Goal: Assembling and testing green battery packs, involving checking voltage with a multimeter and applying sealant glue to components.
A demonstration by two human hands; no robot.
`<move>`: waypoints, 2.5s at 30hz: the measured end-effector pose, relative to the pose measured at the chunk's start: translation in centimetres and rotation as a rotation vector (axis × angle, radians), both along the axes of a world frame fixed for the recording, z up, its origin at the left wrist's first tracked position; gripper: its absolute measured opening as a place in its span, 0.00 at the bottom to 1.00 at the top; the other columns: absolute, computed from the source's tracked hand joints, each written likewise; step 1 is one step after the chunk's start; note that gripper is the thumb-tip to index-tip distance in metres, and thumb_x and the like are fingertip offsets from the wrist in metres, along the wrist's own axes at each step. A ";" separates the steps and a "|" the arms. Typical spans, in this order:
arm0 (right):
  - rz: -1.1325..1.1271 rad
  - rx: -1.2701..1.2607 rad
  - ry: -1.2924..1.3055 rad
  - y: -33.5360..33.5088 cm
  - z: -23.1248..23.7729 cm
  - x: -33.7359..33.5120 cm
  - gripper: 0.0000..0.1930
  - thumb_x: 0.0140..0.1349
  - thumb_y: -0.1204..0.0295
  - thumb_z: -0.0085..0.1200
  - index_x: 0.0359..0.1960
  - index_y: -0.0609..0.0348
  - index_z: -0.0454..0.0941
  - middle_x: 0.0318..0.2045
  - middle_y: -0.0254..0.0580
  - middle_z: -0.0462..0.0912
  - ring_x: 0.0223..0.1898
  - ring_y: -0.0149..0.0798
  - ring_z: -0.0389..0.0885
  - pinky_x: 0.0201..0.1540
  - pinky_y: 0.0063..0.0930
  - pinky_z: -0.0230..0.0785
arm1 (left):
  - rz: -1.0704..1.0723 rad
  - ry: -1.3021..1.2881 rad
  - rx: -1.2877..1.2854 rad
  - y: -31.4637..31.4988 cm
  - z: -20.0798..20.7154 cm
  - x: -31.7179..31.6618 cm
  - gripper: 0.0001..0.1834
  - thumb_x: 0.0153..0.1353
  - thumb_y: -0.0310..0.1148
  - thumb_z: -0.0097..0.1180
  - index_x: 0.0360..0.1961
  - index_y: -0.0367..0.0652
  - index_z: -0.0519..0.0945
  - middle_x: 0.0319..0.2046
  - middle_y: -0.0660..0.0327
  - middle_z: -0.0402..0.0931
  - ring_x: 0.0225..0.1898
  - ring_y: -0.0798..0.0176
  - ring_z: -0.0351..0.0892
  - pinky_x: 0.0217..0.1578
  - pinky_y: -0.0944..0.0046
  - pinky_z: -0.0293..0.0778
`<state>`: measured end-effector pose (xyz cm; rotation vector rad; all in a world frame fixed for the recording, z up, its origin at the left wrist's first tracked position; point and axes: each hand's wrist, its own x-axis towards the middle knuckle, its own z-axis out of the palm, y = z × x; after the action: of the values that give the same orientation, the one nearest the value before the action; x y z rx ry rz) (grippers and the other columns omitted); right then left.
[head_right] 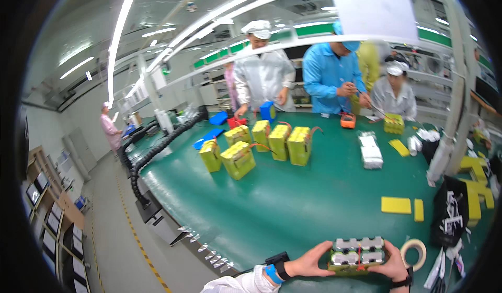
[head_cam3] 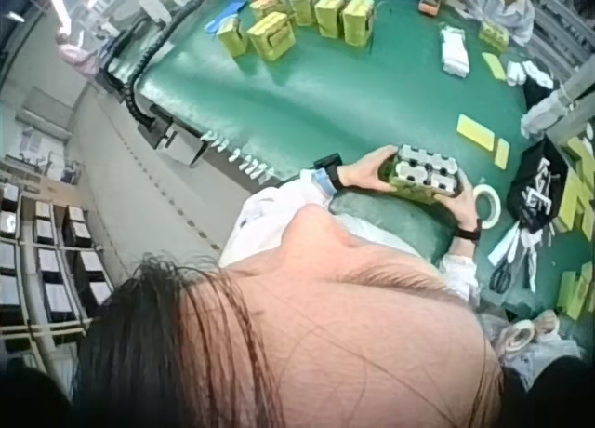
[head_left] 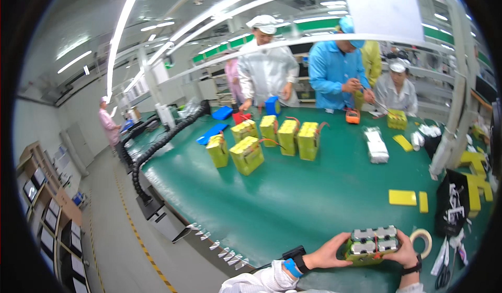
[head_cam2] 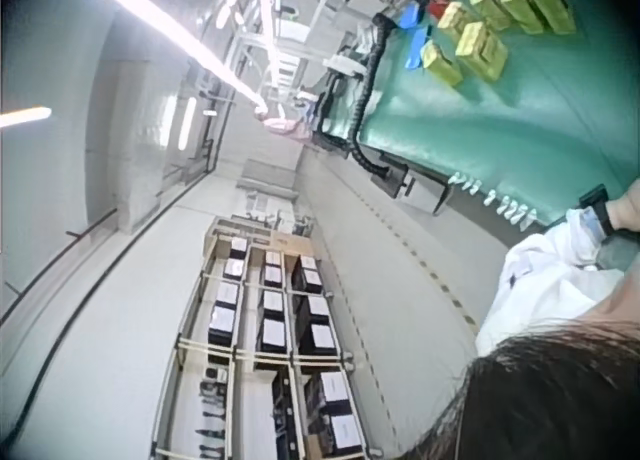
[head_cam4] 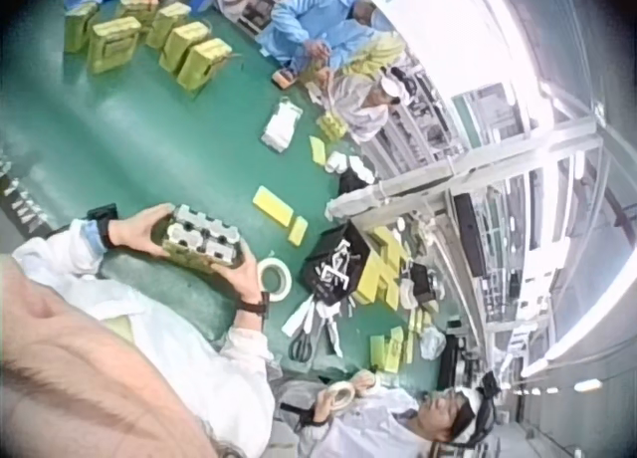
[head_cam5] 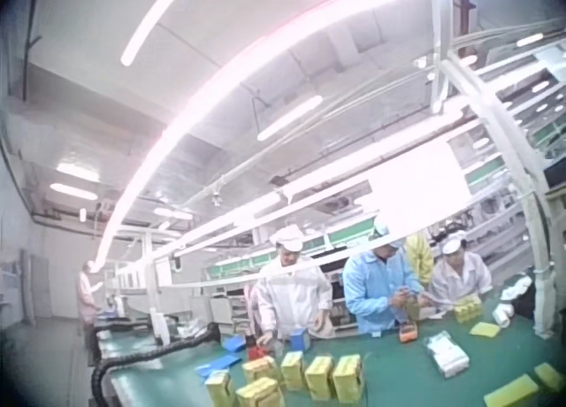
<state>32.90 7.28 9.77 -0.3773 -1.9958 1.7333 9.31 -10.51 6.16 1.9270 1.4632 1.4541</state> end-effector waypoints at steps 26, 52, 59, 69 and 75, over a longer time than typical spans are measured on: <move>-0.042 -0.195 -0.016 0.0 1.0 -2.9 0.38 0.50 0.68 0.68 0.61 0.69 0.64 0.52 0.47 0.75 0.53 0.37 0.74 0.59 0.33 0.65 | -0.109 -0.592 -0.326 1.7 0.0 -2.1 0.40 0.50 0.20 0.63 0.64 0.35 0.57 0.58 0.55 0.66 0.60 0.60 0.66 0.61 0.59 0.62; -0.131 -0.395 -0.098 0.0 -0.6 -5.8 0.31 0.59 0.57 0.59 0.54 0.74 0.70 0.45 0.44 0.80 0.45 0.31 0.78 0.49 0.21 0.69 | 0.048 -0.856 -0.448 2.1 0.3 -2.3 0.30 0.60 0.28 0.56 0.60 0.28 0.60 0.53 0.52 0.70 0.54 0.61 0.70 0.56 0.63 0.66; -0.176 -0.410 -0.156 0.1 -1.1 -5.7 0.31 0.60 0.54 0.58 0.52 0.73 0.72 0.41 0.41 0.80 0.40 0.27 0.77 0.45 0.19 0.68 | 0.087 -0.862 -0.487 2.0 0.7 -2.1 0.27 0.63 0.30 0.55 0.59 0.29 0.60 0.49 0.50 0.72 0.51 0.62 0.73 0.52 0.64 0.69; -0.175 -0.402 -0.269 -0.2 -0.5 -5.7 0.31 0.62 0.55 0.55 0.54 0.73 0.70 0.43 0.40 0.80 0.41 0.25 0.78 0.44 0.17 0.69 | 0.167 -0.761 -0.439 2.3 -0.3 -2.4 0.23 0.62 0.32 0.58 0.53 0.28 0.69 0.45 0.55 0.75 0.42 0.67 0.75 0.45 0.68 0.72; -0.219 -0.375 -0.245 -0.4 -0.7 -5.8 0.33 0.59 0.48 0.57 0.47 0.74 0.75 0.35 0.38 0.80 0.34 0.24 0.73 0.37 0.18 0.65 | 0.174 -0.753 -0.459 2.5 -0.4 -2.5 0.23 0.62 0.32 0.58 0.53 0.27 0.70 0.43 0.55 0.77 0.42 0.67 0.76 0.45 0.69 0.71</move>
<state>27.07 6.90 9.11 -0.9368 -1.6967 1.9898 6.80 -8.01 5.73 0.8553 1.4255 1.5005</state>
